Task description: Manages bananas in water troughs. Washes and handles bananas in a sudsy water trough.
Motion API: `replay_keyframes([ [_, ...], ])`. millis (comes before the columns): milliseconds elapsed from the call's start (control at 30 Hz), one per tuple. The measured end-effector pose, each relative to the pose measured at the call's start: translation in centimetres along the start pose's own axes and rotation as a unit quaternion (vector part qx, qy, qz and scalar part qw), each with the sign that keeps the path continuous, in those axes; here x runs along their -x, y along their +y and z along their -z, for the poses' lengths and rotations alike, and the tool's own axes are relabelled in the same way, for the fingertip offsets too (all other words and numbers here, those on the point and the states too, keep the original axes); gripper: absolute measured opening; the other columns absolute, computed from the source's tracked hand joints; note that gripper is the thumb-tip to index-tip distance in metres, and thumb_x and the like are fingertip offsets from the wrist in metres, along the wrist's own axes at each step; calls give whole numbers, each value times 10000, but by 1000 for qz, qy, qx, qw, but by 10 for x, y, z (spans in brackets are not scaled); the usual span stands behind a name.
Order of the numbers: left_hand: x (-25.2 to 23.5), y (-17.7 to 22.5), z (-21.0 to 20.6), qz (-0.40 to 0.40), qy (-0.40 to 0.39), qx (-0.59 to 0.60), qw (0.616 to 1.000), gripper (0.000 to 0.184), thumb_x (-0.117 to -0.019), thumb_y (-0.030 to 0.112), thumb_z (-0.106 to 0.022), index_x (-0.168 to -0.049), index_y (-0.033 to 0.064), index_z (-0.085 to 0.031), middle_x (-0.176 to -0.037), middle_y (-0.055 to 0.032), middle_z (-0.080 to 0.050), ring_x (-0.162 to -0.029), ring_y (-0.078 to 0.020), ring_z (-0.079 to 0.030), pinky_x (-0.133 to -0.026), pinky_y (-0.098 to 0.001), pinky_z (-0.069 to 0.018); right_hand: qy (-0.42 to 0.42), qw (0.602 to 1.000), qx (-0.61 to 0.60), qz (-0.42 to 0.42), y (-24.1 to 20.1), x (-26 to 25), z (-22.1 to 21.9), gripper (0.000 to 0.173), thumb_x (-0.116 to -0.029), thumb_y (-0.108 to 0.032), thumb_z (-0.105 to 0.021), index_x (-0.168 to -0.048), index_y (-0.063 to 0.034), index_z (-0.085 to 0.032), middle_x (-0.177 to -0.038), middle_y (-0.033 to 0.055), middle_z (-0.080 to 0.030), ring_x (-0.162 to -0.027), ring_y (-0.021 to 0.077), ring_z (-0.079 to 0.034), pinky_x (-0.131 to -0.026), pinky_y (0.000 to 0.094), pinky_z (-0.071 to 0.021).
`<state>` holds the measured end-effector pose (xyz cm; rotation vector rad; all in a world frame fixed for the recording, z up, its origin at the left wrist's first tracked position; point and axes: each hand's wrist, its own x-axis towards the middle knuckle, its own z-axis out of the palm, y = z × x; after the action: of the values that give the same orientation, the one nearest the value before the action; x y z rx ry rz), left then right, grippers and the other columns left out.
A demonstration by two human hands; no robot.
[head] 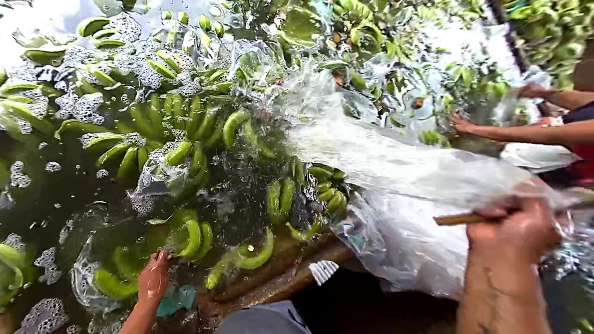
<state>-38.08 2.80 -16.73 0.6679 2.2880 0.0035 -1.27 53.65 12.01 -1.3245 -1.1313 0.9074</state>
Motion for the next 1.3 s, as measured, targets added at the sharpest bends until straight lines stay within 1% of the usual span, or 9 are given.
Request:
replay_keyframes([
  [200, 1, 46, 17, 16, -1, 62, 998, 464, -1024, 98, -539, -1478, 8, -501, -1412, -313, -549, -1216, -513, -596, -989, -670, -471, 277, 936, 177, -123, 119, 57, 137, 492, -1067, -352, -550, -1449, -97, -374, -1003, 20, -525, -735, 54, -513, -652, 254, -480],
  [300, -4, 78, 27, 19, -20, 116, 993, 512, -976, 119, -632, -1465, 20, -512, -1394, -293, -566, -1246, -478, -583, -1019, -659, -461, -28, 925, 347, -150, 159, 123, 38, 621, -990, -196, -670, -1511, 19, -411, -1330, 235, -604, -1022, 256, -643, -849, 431, -557],
  [367, -14, 99, 26, 39, -49, 142, 988, 564, -968, 172, -668, -1486, 44, -487, -1375, -271, -588, -1261, -451, -581, -1045, -643, -452, -261, 834, 436, -214, 180, 139, -32, 858, -916, -310, -779, -1607, -121, -306, -1400, 276, -565, -1098, 395, -663, -856, 556, -582],
  [500, -31, 124, 20, 65, -50, 199, 977, 595, -939, 175, -697, -1463, 4, -472, -1287, -285, -626, -1219, -438, -606, -1041, -608, -466, -354, 713, 536, -282, 259, 138, -87, 1112, -836, -319, -851, -1652, -146, -116, -1303, 311, -615, -1050, 445, -685, -905, 596, -557],
  [700, -54, 160, 9, 145, -68, 261, 952, 710, -938, 319, -739, -1474, -40, -443, -1305, -291, -619, -1247, -430, -594, -1075, -579, -455, -224, 848, 263, -403, 242, 220, -118, 570, -1033, -278, -609, -1496, -29, -388, -1134, 187, -613, -766, 215, -600, -605, 394, -521],
  [833, -66, 191, 1, 158, -95, 284, 941, 602, -984, 247, -661, -1456, -61, -450, -1350, -310, -582, -1283, -435, -567, -1081, -586, -445, -469, 802, 255, -268, 196, 269, -169, 752, -843, -126, -776, -1501, -1, -434, -1369, 200, -621, -1249, 253, -626, -1073, 436, -519],
  [933, -58, 165, 3, 140, -82, 457, 875, 473, -968, 85, -637, -1392, -78, -505, -1303, -273, -602, -1193, -335, -606, -1017, -501, -500, -511, 745, 403, -145, 221, 253, -184, 662, -835, -221, -768, -1455, -122, -556, -1357, 174, -647, -1257, 342, -622, -1063, 564, -492],
  [1133, -45, 65, 10, 150, -168, 689, 688, 344, -1066, 143, -433, -1395, 45, -439, -1061, -81, -681, -934, -146, -678, -830, -365, -586, -446, 694, 445, -348, 289, 177, -139, 653, -965, -250, -703, -1506, -4, -433, -1347, 266, -569, -1080, 332, -621, -921, 494, -521],
  [1300, -52, 47, 31, 112, -136, 607, 775, 579, -977, 74, -623, -1494, 8, -370, -1250, -151, -626, -1066, -173, -650, -908, -377, -570, -370, 795, 356, -321, 272, 206, -136, 771, -940, -208, -756, -1527, 78, -345, -1520, 284, -460, -1423, 337, -462, -1198, 447, -382],
])
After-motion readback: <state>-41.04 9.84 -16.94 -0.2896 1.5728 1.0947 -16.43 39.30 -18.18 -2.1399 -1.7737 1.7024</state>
